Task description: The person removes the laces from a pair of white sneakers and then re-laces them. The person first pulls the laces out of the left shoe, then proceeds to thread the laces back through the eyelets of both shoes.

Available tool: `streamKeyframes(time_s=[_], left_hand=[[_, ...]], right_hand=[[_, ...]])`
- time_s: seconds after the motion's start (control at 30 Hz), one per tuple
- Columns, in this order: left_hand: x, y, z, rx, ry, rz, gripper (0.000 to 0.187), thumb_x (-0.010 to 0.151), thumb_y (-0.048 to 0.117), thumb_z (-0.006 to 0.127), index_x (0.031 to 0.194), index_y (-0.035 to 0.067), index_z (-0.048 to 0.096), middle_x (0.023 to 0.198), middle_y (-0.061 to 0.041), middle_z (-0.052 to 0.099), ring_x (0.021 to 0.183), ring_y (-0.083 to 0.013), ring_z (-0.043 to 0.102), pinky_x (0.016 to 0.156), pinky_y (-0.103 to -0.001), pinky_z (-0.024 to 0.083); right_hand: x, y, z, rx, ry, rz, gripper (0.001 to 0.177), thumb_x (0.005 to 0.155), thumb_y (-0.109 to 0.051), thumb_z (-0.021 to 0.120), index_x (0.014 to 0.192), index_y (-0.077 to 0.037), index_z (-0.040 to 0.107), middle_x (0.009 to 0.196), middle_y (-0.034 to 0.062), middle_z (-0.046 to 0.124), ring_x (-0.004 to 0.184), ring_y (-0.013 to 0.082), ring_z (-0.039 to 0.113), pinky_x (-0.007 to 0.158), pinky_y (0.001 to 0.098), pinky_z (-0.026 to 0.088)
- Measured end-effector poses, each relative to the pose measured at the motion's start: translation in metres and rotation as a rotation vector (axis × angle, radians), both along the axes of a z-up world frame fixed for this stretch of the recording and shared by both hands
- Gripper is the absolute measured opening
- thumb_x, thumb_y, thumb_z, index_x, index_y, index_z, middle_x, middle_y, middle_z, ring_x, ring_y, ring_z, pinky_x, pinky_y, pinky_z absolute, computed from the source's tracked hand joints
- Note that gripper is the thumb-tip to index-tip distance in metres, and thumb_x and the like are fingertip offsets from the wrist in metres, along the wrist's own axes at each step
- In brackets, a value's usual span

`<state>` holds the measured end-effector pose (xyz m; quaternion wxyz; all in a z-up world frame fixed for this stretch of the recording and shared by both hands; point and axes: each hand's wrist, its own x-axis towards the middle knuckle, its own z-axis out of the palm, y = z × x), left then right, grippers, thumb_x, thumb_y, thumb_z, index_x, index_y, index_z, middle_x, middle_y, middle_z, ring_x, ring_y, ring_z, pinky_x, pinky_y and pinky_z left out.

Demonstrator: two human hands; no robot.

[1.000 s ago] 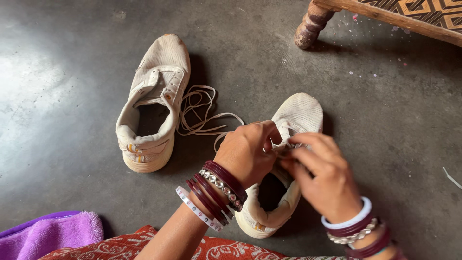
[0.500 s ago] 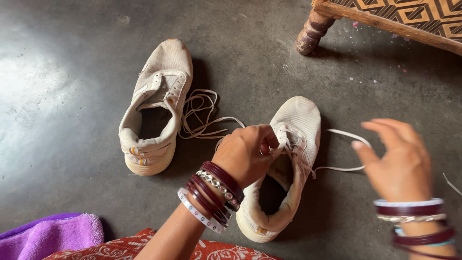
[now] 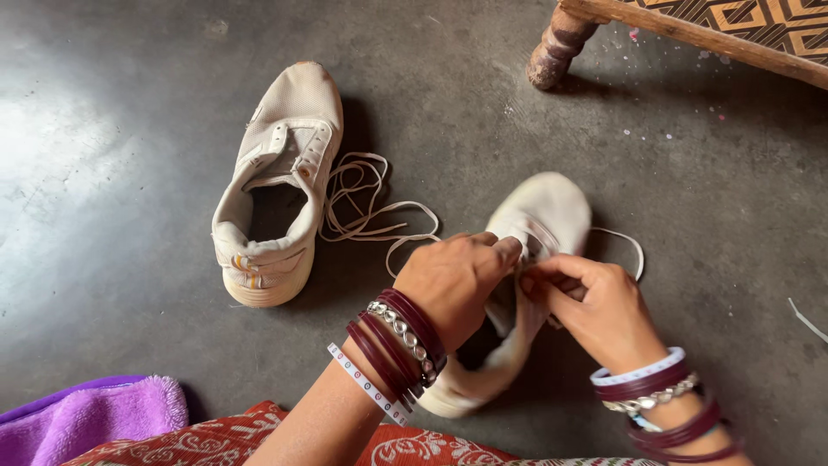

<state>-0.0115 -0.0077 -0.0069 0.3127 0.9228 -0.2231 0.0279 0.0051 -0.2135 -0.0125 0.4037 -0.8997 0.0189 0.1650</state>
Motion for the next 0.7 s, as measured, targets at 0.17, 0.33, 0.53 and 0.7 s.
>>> streamKeyframes(time_s=[0.17, 0.33, 0.53, 0.7], left_hand=[[0.007, 0.002, 0.003, 0.037, -0.214, 0.121, 0.021, 0.083, 0.006, 0.067, 0.104, 0.007, 0.065, 0.097, -0.011, 0.069, 0.095, -0.0316, 0.068, 0.081, -0.044, 0.055], [0.005, 0.006, 0.008, -0.144, -0.215, 0.274, 0.022, 0.083, 0.003, 0.064, 0.105, 0.008, 0.064, 0.098, -0.012, 0.071, 0.095, -0.0327, 0.069, 0.080, -0.043, 0.055], [0.009, 0.015, -0.005, -0.221, 0.381, -0.047, 0.071, 0.079, 0.026, 0.082, 0.135, 0.004, 0.044, 0.083, -0.017, 0.072, 0.084, -0.0317, 0.074, 0.075, -0.042, 0.057], [0.016, 0.020, -0.015, -0.242, 0.399, -0.177, 0.082, 0.080, 0.009, 0.075, 0.151, 0.009, 0.035, 0.087, -0.014, 0.077, 0.089, -0.0269, 0.077, 0.077, -0.037, 0.059]], right_hand=[[-0.003, -0.003, 0.004, -0.019, -0.280, 0.277, 0.019, 0.082, -0.008, 0.074, 0.100, -0.005, 0.078, 0.090, 0.0048, 0.081, 0.080, 0.0152, 0.077, 0.073, 0.0285, 0.061], [-0.006, 0.002, 0.007, -0.051, -0.520, 0.433, 0.019, 0.083, -0.004, 0.073, 0.102, -0.007, 0.076, 0.088, 0.0064, 0.073, 0.078, 0.0214, 0.074, 0.067, 0.0323, 0.057], [-0.008, 0.008, 0.002, -0.132, -0.749, 0.606, 0.023, 0.079, 0.001, 0.068, 0.100, -0.007, 0.074, 0.090, 0.0074, 0.070, 0.083, 0.0255, 0.071, 0.071, 0.0349, 0.056], [-0.011, 0.005, -0.009, -0.134, -0.639, 0.368, 0.012, 0.090, -0.004, 0.067, 0.101, -0.003, 0.071, 0.091, 0.0070, 0.070, 0.082, 0.0210, 0.072, 0.068, 0.0334, 0.057]])
